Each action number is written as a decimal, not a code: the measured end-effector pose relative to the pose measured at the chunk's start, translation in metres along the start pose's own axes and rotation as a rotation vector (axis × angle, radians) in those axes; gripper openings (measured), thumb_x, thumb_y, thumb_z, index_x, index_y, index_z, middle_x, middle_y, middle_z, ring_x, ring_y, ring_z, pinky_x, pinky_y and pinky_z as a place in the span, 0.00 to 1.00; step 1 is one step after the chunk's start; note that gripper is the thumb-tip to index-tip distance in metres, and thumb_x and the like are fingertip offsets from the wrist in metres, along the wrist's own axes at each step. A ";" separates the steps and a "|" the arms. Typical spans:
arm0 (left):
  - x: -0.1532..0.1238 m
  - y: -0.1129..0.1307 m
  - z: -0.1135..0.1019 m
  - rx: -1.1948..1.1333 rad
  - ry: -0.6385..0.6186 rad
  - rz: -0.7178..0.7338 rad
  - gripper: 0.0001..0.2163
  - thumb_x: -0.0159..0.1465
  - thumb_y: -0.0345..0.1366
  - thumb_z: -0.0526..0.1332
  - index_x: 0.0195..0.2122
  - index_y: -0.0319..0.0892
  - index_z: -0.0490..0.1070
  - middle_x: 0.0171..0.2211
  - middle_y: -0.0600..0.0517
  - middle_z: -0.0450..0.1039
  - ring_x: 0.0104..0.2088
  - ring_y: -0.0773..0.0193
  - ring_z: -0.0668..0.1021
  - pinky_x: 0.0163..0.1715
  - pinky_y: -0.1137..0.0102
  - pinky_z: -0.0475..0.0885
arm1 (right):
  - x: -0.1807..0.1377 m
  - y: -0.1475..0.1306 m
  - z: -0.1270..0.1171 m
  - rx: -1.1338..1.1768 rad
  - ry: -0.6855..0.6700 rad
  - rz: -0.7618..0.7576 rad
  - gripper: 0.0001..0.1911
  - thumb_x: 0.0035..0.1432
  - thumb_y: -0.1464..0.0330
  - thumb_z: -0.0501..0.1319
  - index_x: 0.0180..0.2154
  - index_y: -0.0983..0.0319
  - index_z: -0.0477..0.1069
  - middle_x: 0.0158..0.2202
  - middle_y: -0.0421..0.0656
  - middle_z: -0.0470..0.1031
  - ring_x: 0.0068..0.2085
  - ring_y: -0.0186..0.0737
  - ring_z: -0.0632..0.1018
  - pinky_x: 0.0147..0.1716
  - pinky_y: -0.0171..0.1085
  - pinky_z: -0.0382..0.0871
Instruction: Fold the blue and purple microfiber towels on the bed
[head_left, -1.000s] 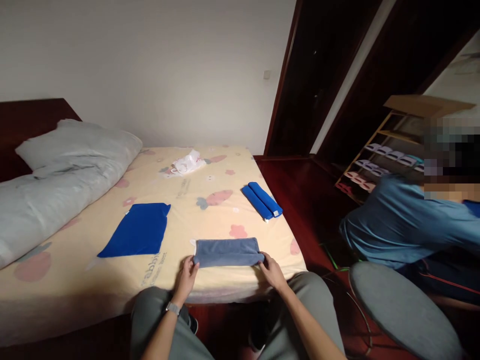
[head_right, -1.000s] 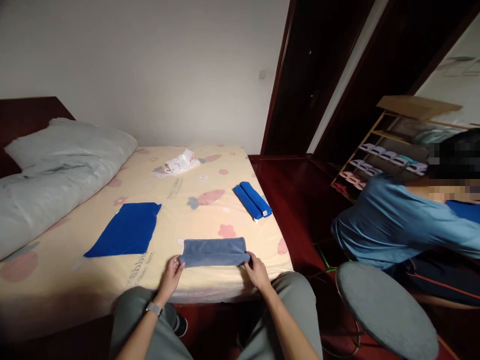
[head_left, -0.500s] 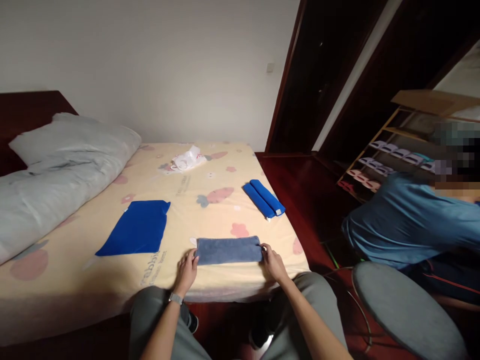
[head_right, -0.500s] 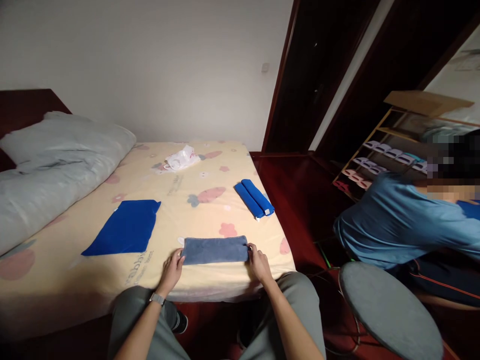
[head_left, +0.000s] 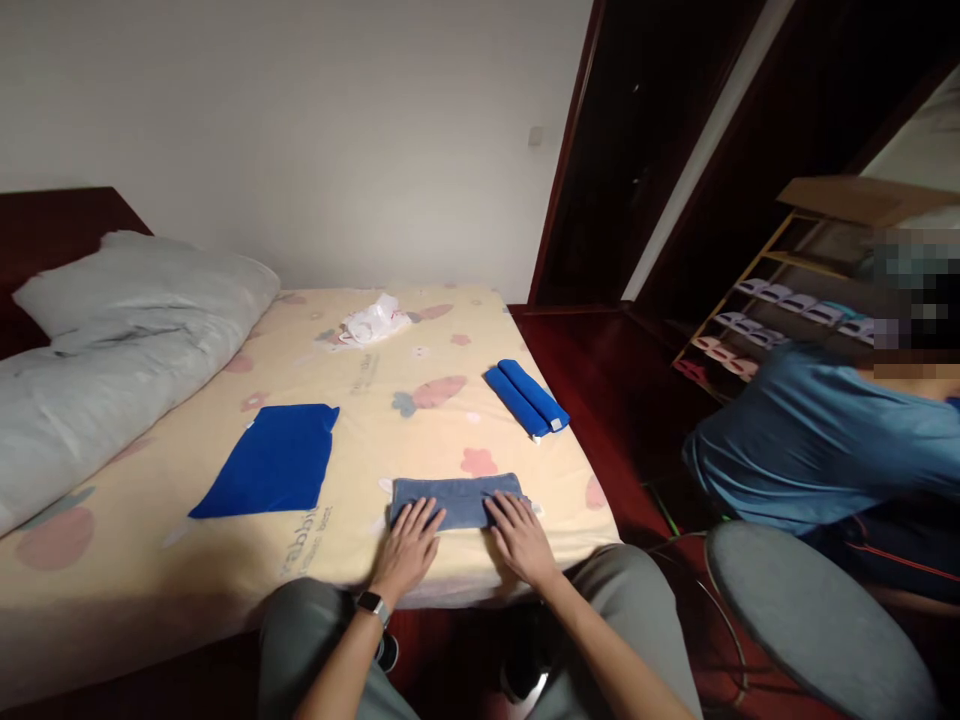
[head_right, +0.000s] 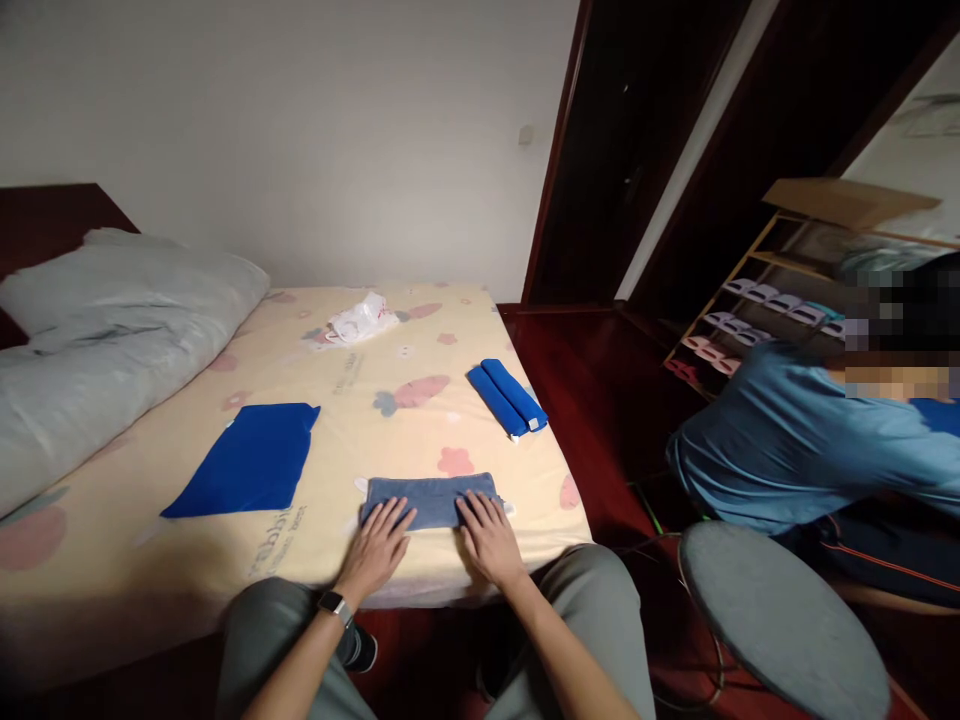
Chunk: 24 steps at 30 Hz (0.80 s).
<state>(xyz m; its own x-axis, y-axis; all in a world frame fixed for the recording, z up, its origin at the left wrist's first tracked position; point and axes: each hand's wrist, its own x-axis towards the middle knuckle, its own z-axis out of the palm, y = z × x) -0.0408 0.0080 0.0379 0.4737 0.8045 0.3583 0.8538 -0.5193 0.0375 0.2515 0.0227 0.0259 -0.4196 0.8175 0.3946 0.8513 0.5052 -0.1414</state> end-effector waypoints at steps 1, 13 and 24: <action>0.003 0.004 0.004 0.001 -0.024 0.025 0.26 0.71 0.39 0.50 0.70 0.51 0.49 0.70 0.53 0.52 0.68 0.57 0.59 0.67 0.56 0.54 | 0.000 -0.004 0.004 -0.008 -0.024 -0.034 0.29 0.67 0.67 0.52 0.67 0.57 0.56 0.68 0.44 0.59 0.67 0.51 0.59 0.64 0.51 0.54; 0.003 -0.053 0.014 -0.245 -0.217 0.015 0.28 0.70 0.37 0.51 0.70 0.49 0.48 0.68 0.51 0.57 0.67 0.60 0.62 0.68 0.58 0.53 | -0.003 0.032 0.027 0.154 -0.085 0.013 0.34 0.59 0.73 0.53 0.67 0.65 0.56 0.66 0.49 0.62 0.67 0.47 0.62 0.66 0.50 0.55; 0.001 -0.086 0.014 -0.802 -0.121 -0.532 0.20 0.59 0.37 0.60 0.53 0.46 0.72 0.54 0.47 0.75 0.47 0.57 0.78 0.49 0.64 0.73 | 0.003 0.056 0.016 0.583 -0.065 0.342 0.24 0.59 0.67 0.54 0.57 0.61 0.68 0.55 0.50 0.74 0.55 0.46 0.74 0.57 0.45 0.66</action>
<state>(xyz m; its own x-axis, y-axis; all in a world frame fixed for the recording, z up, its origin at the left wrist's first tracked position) -0.1109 0.0574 0.0220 0.1253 0.9920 0.0137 0.5831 -0.0848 0.8080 0.2927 0.0577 0.0045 -0.1901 0.9636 0.1879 0.6378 0.2667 -0.7226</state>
